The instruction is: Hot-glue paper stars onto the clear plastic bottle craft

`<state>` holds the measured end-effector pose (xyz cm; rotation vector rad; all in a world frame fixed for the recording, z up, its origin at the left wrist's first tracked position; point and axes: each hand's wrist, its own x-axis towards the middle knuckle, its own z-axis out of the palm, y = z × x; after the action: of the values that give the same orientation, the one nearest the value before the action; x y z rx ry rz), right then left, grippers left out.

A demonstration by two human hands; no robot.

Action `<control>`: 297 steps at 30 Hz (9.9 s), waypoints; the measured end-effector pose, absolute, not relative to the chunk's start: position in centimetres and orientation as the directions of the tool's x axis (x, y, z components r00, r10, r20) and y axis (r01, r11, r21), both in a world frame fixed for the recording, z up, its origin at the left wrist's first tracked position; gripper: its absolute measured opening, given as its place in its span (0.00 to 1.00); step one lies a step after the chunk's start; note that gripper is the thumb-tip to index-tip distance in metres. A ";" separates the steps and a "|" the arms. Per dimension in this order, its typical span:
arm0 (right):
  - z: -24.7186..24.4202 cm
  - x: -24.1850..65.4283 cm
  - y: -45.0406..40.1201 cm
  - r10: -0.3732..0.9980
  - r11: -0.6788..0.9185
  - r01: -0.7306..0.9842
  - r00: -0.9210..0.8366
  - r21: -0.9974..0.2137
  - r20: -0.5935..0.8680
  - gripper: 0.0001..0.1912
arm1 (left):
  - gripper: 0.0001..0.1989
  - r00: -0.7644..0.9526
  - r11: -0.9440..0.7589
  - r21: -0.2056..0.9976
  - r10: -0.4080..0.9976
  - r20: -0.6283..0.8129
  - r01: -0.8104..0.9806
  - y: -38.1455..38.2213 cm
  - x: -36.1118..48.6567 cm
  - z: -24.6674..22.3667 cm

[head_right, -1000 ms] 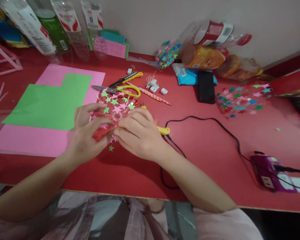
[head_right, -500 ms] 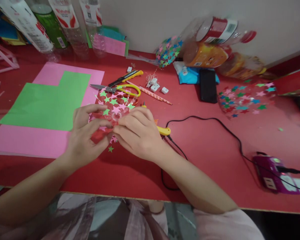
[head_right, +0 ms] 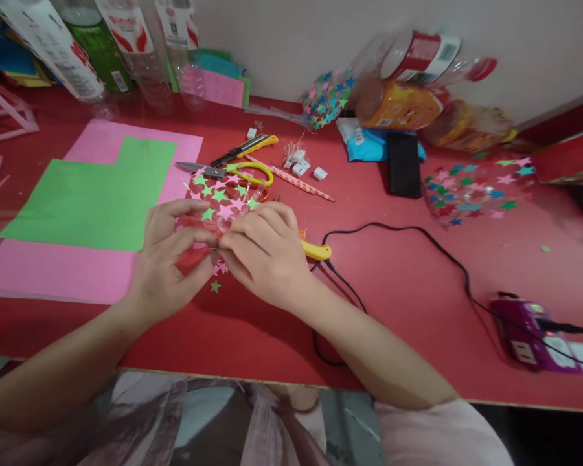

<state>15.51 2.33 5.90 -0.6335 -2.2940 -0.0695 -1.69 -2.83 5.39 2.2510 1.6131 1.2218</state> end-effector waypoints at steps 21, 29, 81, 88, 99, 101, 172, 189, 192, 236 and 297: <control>6.7 15.8 2.1 0.442 0.868 0.468 -0.577 -0.165 0.687 0.04 | 0.03 0.033 -0.351 0.585 0.875 0.484 0.731 -2.5 -1.7 5.2; 7.0 16.2 2.2 0.364 0.894 0.437 -0.569 -0.104 0.737 0.04 | 0.02 0.055 -0.398 0.532 0.835 0.548 0.747 -1.9 -1.9 4.3; 4.5 14.0 1.9 0.179 0.788 0.539 -0.664 0.299 0.726 0.02 | 0.05 0.000 -0.480 0.550 0.754 0.657 0.683 -0.8 -4.5 4.6; 4.3 13.7 1.9 0.173 0.792 0.541 -0.643 0.283 0.746 0.01 | 0.05 -0.029 -0.486 0.557 0.735 0.677 0.673 -0.3 -4.8 4.2; 4.2 14.1 1.8 0.227 0.799 0.550 -0.650 0.242 0.725 0.06 | 0.03 -0.008 -0.494 0.539 0.732 0.681 0.682 0.0 -4.7 4.0; 4.4 14.4 1.8 0.208 0.817 0.526 -0.650 0.236 0.731 0.07 | 0.03 0.004 -0.502 0.530 0.728 0.685 0.683 0.1 -4.8 3.8; 5.7 16.4 -2.0 0.328 0.920 0.350 -0.451 -0.174 0.830 0.13 | 0.08 0.230 -0.725 0.548 0.668 0.708 0.417 -4.5 -1.2 6.2; 6.6 20.7 2.6 0.837 0.527 0.849 -0.513 -0.029 0.193 0.14 | 0.08 0.078 -0.635 0.587 0.709 0.701 0.502 -3.5 -3.0 6.2; 5.6 21.1 3.1 0.894 0.446 0.886 -0.446 0.122 -0.033 0.16 | 0.09 -0.020 -0.538 0.669 0.771 0.636 0.513 -3.1 -3.8 6.3; 5.5 18.0 -0.8 0.536 0.844 0.352 -0.570 -0.404 0.623 0.15 | 0.07 -0.083 -0.404 0.821 0.877 0.473 0.404 -2.8 -3.3 6.1; 4.9 21.4 4.1 0.836 0.545 0.836 -0.537 -0.059 0.112 0.09 | 0.06 0.089 -0.090 0.995 0.992 0.094 -0.045 -3.7 -2.8 6.8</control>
<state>21.44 4.14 4.89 -1.4411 -2.6477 -0.0022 -2.76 -3.68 6.81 1.2879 1.0663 1.2271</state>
